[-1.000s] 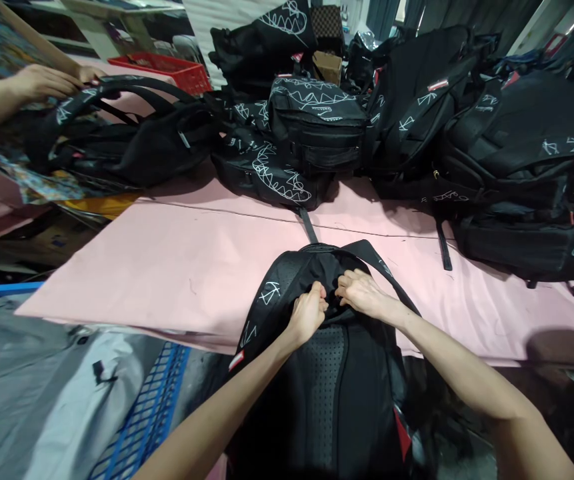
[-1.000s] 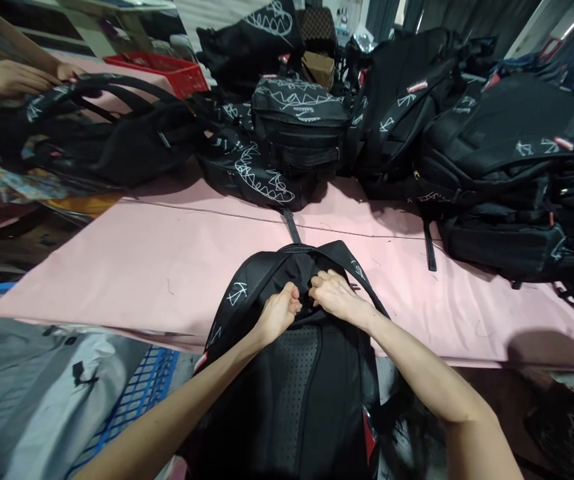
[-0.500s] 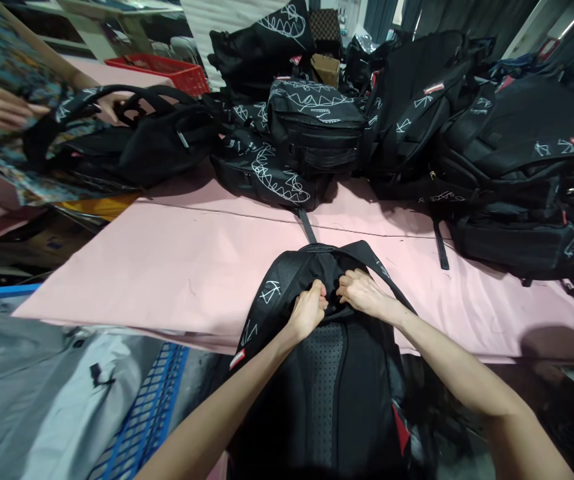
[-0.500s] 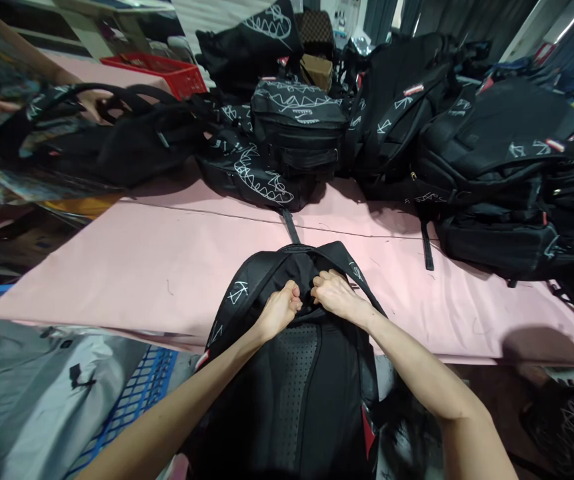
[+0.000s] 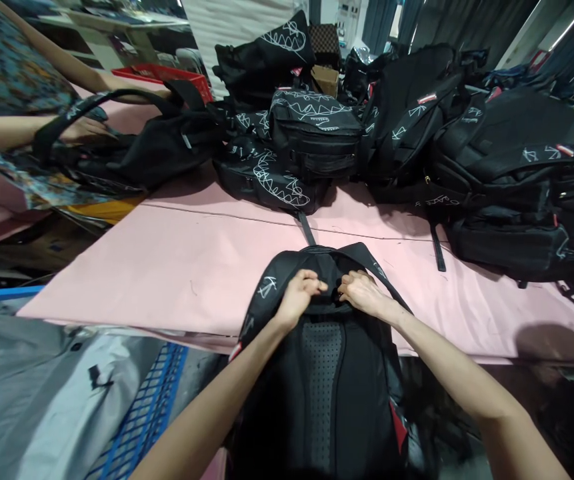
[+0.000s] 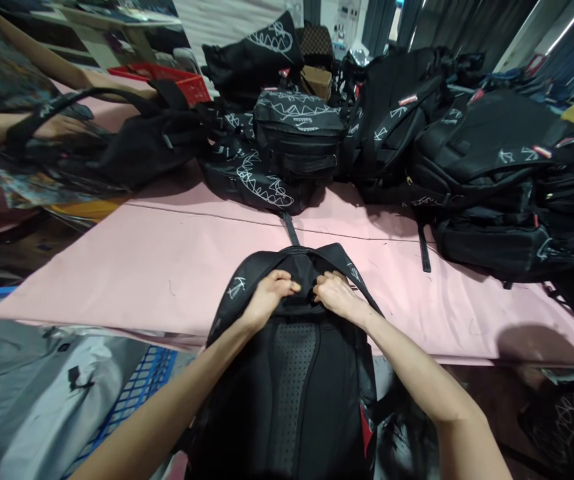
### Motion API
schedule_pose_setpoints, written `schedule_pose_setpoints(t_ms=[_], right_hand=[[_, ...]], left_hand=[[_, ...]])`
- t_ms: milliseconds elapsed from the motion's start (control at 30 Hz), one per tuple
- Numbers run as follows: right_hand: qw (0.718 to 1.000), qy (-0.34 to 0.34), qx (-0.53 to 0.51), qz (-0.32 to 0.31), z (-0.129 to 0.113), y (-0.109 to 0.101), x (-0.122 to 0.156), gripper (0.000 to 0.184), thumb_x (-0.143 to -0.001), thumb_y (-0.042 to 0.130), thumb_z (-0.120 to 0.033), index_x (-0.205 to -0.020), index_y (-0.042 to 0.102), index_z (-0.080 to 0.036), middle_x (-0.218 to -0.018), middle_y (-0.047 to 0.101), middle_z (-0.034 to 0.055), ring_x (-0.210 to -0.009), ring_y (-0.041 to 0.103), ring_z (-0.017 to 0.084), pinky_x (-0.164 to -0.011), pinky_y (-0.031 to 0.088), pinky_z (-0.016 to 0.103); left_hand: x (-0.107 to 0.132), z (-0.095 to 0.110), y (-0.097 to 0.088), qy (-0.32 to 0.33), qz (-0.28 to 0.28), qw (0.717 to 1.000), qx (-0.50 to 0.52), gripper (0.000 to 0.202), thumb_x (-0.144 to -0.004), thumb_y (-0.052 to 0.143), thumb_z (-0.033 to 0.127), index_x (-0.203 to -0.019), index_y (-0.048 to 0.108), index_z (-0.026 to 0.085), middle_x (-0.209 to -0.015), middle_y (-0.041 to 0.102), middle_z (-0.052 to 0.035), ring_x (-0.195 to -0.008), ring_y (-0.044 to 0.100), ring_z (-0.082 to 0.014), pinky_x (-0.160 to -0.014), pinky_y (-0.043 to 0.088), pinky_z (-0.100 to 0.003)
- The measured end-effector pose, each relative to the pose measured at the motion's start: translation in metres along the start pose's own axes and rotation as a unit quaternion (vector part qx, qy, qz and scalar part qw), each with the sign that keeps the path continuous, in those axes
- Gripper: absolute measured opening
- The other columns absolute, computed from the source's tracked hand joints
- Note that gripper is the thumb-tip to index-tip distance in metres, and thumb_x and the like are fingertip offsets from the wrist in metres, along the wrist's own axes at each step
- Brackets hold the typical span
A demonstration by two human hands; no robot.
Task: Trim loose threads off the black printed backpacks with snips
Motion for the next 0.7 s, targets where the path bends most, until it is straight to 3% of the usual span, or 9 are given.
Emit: schedule_pose_setpoints(t_ms=[100,200,367,500,600,700], right_hand=[[1.0,0.009,-0.002,-0.007,0.001,-0.002,0.002,0.017,-0.087,0.053,-0.027,-0.086,0.067,-0.018,-0.088,0.062,0.0063,-0.085,0.053,0.019,-0.073,0.034,0.029],[0.999,0.026,0.003,-0.028,-0.001,-0.003,0.003,0.018,-0.087,0.054,-0.029,-0.089,0.068,-0.017,-0.088,0.064,0.0072,-0.085,0.056,0.02,-0.07,0.035,0.029],[0.999,0.033,0.008,-0.032,-0.005,-0.003,0.004,0.018,-0.086,0.054,-0.028,-0.089,0.068,-0.016,-0.088,0.065,0.0084,-0.086,0.059,0.02,-0.072,0.036,0.028],[0.999,0.039,-0.008,-0.027,-0.005,-0.004,0.007,0.019,-0.086,0.054,-0.028,-0.09,0.068,-0.016,-0.089,0.066,0.0086,-0.086,0.061,0.021,-0.071,0.037,0.027],[0.996,0.061,-0.063,-0.021,0.0,-0.005,0.008,0.022,-0.086,0.053,-0.03,-0.095,0.068,-0.018,-0.093,0.068,0.0086,-0.087,0.063,0.02,-0.069,0.039,0.024],[0.985,0.086,-0.146,-0.009,0.004,-0.004,0.008,0.025,-0.084,0.056,-0.033,-0.1,0.069,-0.019,-0.097,0.069,0.0077,-0.089,0.064,0.02,-0.07,0.041,0.023]], left_hand=[[0.003,0.003,-0.015,0.013,-0.016,1.0,-0.004,0.031,-0.089,0.027,0.027,-0.104,0.052,0.017,-0.1,0.067,-0.0068,-0.092,0.062,-0.0141,-0.079,0.045,-0.025],[0.011,0.003,-0.016,0.001,-0.08,0.994,-0.072,0.028,-0.084,0.039,0.03,-0.083,0.064,0.018,-0.084,0.07,-0.0032,-0.082,0.063,-0.0159,-0.075,0.045,-0.024],[0.012,0.005,-0.004,-0.038,-0.118,0.983,-0.132,0.023,-0.069,0.06,0.042,-0.078,0.072,0.025,-0.073,0.07,-0.0003,-0.075,0.063,-0.0196,-0.067,0.042,-0.024],[0.006,0.001,0.004,-0.06,-0.146,0.978,-0.139,0.018,-0.064,0.064,0.038,-0.067,0.071,0.022,-0.062,0.067,0.0011,-0.065,0.061,-0.0171,-0.058,0.039,-0.022],[0.011,0.0,0.001,-0.065,-0.124,0.981,-0.132,0.015,-0.065,0.063,0.033,-0.063,0.069,0.02,-0.057,0.062,0.0018,-0.06,0.057,-0.0146,-0.056,0.035,-0.022],[0.023,0.0,-0.007,-0.073,-0.055,0.988,-0.127,0.017,-0.072,0.055,0.029,-0.062,0.065,0.019,-0.05,0.054,0.0021,-0.057,0.051,-0.0135,-0.056,0.031,-0.023]])
Point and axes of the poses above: each hand's wrist, its own x-axis away from the middle knuckle, its own y-axis out of the palm, z = x × y, the point moved 6 cm from there along -x, towards the middle knuckle
